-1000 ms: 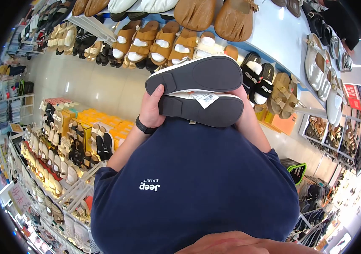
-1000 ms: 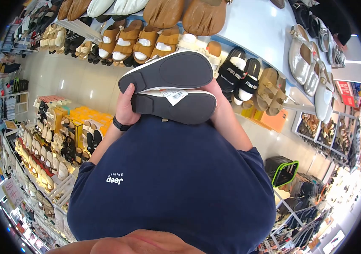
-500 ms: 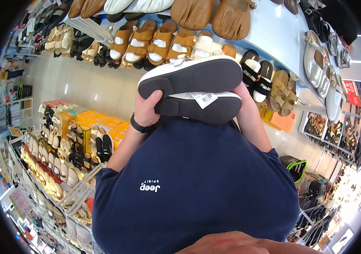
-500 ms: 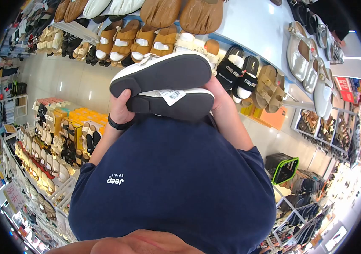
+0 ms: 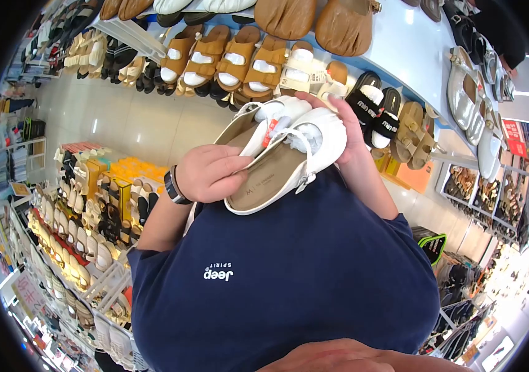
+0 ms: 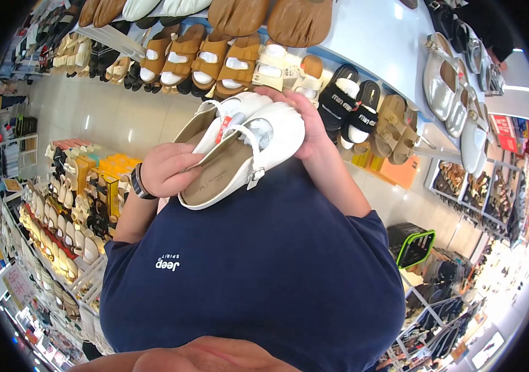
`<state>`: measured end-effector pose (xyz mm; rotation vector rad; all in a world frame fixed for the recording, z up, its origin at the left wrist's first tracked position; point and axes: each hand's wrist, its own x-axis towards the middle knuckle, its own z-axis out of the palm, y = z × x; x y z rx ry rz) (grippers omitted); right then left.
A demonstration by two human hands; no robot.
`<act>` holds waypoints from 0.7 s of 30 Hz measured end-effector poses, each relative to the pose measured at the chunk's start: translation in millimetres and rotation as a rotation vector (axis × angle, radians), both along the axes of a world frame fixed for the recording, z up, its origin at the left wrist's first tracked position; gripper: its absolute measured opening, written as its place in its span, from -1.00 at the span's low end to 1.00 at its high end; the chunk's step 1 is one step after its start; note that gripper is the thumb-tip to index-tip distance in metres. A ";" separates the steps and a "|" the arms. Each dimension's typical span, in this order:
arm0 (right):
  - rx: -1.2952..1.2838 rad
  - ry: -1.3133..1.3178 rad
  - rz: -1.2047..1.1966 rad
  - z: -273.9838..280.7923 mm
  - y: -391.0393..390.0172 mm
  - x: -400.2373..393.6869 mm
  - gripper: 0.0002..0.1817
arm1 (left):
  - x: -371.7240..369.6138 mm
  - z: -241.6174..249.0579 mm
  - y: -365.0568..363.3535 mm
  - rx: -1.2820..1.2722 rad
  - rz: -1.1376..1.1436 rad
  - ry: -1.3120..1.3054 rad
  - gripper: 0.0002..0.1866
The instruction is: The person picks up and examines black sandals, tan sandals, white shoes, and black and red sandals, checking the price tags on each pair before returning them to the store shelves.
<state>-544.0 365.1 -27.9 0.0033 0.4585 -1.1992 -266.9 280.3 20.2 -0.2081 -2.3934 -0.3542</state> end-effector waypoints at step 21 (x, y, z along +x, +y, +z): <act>-0.314 0.343 -0.173 -2.7 21.1 -7.3 -0.22 | 2.0 4.8 16.0 0.560 0.437 -0.386 -0.05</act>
